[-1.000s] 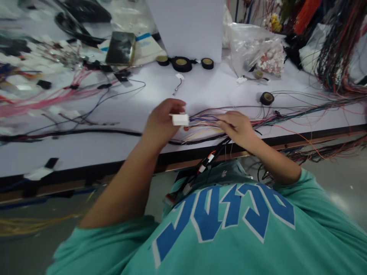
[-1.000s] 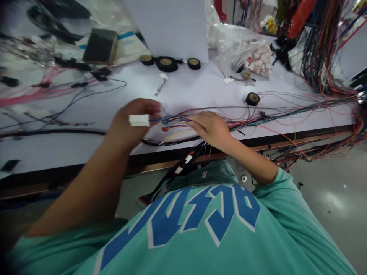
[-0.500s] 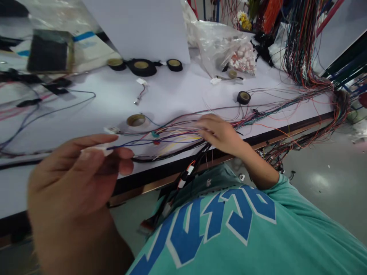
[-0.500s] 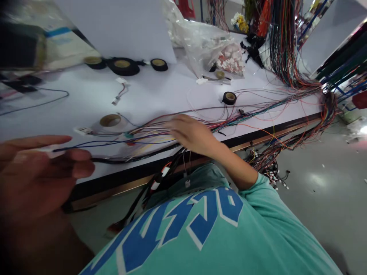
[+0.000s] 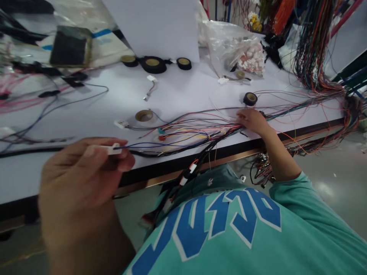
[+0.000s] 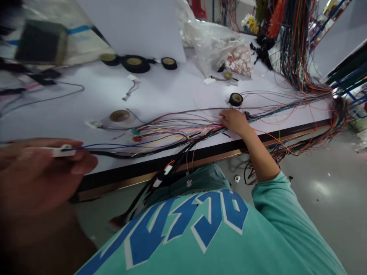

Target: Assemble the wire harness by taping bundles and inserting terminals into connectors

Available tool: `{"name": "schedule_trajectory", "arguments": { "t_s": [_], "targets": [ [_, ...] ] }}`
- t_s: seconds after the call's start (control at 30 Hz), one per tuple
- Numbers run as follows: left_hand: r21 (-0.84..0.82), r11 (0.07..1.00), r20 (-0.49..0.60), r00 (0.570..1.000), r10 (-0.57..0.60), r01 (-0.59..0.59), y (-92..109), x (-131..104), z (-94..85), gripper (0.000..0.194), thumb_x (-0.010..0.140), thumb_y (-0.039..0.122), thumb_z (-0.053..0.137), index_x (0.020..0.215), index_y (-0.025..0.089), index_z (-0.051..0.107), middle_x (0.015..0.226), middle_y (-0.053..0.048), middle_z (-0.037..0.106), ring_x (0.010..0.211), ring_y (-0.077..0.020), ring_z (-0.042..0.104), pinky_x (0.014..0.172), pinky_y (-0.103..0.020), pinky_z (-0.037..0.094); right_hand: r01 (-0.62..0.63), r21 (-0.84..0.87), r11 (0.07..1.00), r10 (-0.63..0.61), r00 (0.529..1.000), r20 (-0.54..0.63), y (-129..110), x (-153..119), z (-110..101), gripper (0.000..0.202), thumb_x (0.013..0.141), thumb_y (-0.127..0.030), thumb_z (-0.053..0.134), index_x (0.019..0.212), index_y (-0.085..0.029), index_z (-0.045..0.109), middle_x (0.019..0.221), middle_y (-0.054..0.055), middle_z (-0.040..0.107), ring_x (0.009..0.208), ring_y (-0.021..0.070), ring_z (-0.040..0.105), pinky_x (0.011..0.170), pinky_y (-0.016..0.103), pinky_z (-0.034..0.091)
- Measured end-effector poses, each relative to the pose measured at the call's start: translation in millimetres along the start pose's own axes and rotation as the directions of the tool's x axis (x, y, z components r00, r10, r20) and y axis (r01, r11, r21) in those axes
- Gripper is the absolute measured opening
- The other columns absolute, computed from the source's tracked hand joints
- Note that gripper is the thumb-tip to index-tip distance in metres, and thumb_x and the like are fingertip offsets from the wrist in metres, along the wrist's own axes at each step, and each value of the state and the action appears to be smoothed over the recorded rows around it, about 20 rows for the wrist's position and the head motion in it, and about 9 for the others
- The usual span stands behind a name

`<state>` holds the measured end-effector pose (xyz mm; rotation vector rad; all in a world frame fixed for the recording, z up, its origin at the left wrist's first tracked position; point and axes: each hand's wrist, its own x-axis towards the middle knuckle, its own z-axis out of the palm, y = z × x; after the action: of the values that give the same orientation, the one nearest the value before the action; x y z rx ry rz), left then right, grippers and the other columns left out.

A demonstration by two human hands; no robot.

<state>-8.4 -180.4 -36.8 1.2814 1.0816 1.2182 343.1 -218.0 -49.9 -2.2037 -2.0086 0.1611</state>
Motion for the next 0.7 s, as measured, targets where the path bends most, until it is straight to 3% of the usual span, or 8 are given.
{"name": "schedule_trajectory", "arguments": {
  "t_s": [0.1, 0.2, 0.3, 0.37, 0.43, 0.53, 0.6, 0.7],
  "targets": [
    [-0.141, 0.987, -0.052, 0.995, -0.085, 0.077, 20, -11, 17.8, 0.019, 0.048, 0.025, 0.081, 0.053, 0.019, 0.064, 0.043, 0.002, 0.055, 0.040, -0.0100, 0.046, 0.037, -0.022, 0.030, 0.045, -0.023, 0.999, -0.043, 0.998, 0.056, -12, 13, 8, 0.025, 0.079, -0.019, 0.053, 0.098, -0.014, 0.069, 0.093, 0.011, 0.071, 0.087, 0.0218, 0.062, 0.077, 0.033, 0.045],
    [-0.214, 0.964, 0.013, 0.987, -0.159, 0.158, 18, -12, 21.3, 0.022, 0.049, 0.026, 0.085, 0.057, 0.019, 0.066, 0.043, 0.003, 0.056, 0.038, -0.0091, 0.048, 0.035, -0.020, 0.033, -0.057, 0.224, 0.973, 0.073, 0.995, -0.061, -13, 19, 7, 0.017, 0.072, -0.011, 0.052, 0.077, -0.015, 0.068, 0.076, 0.005, 0.069, 0.074, 0.0171, 0.060, 0.070, 0.029, 0.043],
    [-0.299, 0.936, 0.104, 0.981, -0.163, 0.187, 4, -11, 17.4, 0.027, 0.053, 0.036, 0.084, 0.061, 0.017, 0.066, 0.044, 0.003, 0.055, 0.033, -0.0083, 0.046, 0.032, -0.019, 0.033, -0.196, 0.671, 0.715, 0.385, 0.911, -0.144, -16, 22, -4, 0.008, 0.068, -0.014, 0.054, 0.061, -0.017, 0.058, 0.051, -0.004, 0.050, 0.048, 0.0095, 0.044, 0.052, 0.023, 0.034],
    [-0.339, 0.920, 0.147, 0.977, -0.155, 0.197, -4, -11, 16.2, 0.027, 0.061, 0.038, 0.080, 0.064, 0.016, 0.064, 0.045, 0.003, 0.053, 0.032, -0.0077, 0.045, 0.031, -0.018, 0.032, -0.191, 0.816, 0.545, 0.467, 0.878, -0.106, -26, 22, -13, 0.009, 0.065, -0.019, 0.058, 0.058, -0.018, 0.053, 0.044, -0.008, 0.039, 0.040, 0.0063, 0.031, 0.044, 0.022, 0.024],
    [-0.340, 0.911, 0.170, 0.968, -0.183, 0.232, -10, -11, 17.5, 0.029, 0.067, 0.040, 0.076, 0.066, 0.015, 0.062, 0.045, 0.004, 0.052, 0.031, -0.0073, 0.045, 0.031, -0.018, 0.031, -0.110, 0.825, 0.554, 0.371, 0.920, -0.126, -42, 19, -22, 0.005, 0.062, -0.020, 0.062, 0.063, -0.017, 0.058, 0.045, -0.009, 0.039, 0.039, 0.0052, 0.029, 0.042, 0.022, 0.020],
    [-0.333, 0.902, 0.183, 0.957, -0.224, 0.275, -13, -11, 21.3, 0.037, 0.065, 0.046, 0.077, 0.067, 0.014, 0.059, 0.045, 0.006, 0.051, 0.031, -0.0062, 0.044, 0.032, -0.017, 0.031, 0.085, 0.709, 0.700, 0.065, 0.981, -0.182, -75, 13, -29, 0.014, 0.067, -0.024, 0.063, 0.078, -0.017, 0.068, 0.047, -0.008, 0.041, 0.044, 0.0059, 0.033, 0.045, 0.022, 0.024],
    [-0.347, 0.897, 0.202, 0.956, -0.213, 0.274, -14, -11, 23.1, 0.043, 0.060, 0.051, 0.079, 0.068, 0.014, 0.059, 0.045, 0.006, 0.051, 0.031, -0.0055, 0.043, 0.033, -0.016, 0.031, 0.240, 0.613, 0.752, -0.146, 0.969, -0.201, -101, 10, -31, 0.018, 0.072, -0.027, 0.061, 0.085, -0.018, 0.069, 0.052, -0.006, 0.048, 0.048, 0.0073, 0.039, 0.049, 0.022, 0.030],
    [-0.394, 0.884, 0.249, 0.955, -0.162, 0.252, -16, -12, 23.8, 0.045, 0.056, 0.050, 0.081, 0.068, 0.013, 0.059, 0.048, 0.005, 0.054, 0.033, -0.0057, 0.046, 0.034, -0.017, 0.033, 0.474, 0.532, 0.701, -0.444, 0.875, -0.194, -138, 6, -31, 0.021, 0.081, -0.027, 0.054, 0.092, -0.017, 0.069, 0.071, -0.001, 0.064, 0.062, 0.0101, 0.053, 0.057, 0.022, 0.038]
  ]
}}
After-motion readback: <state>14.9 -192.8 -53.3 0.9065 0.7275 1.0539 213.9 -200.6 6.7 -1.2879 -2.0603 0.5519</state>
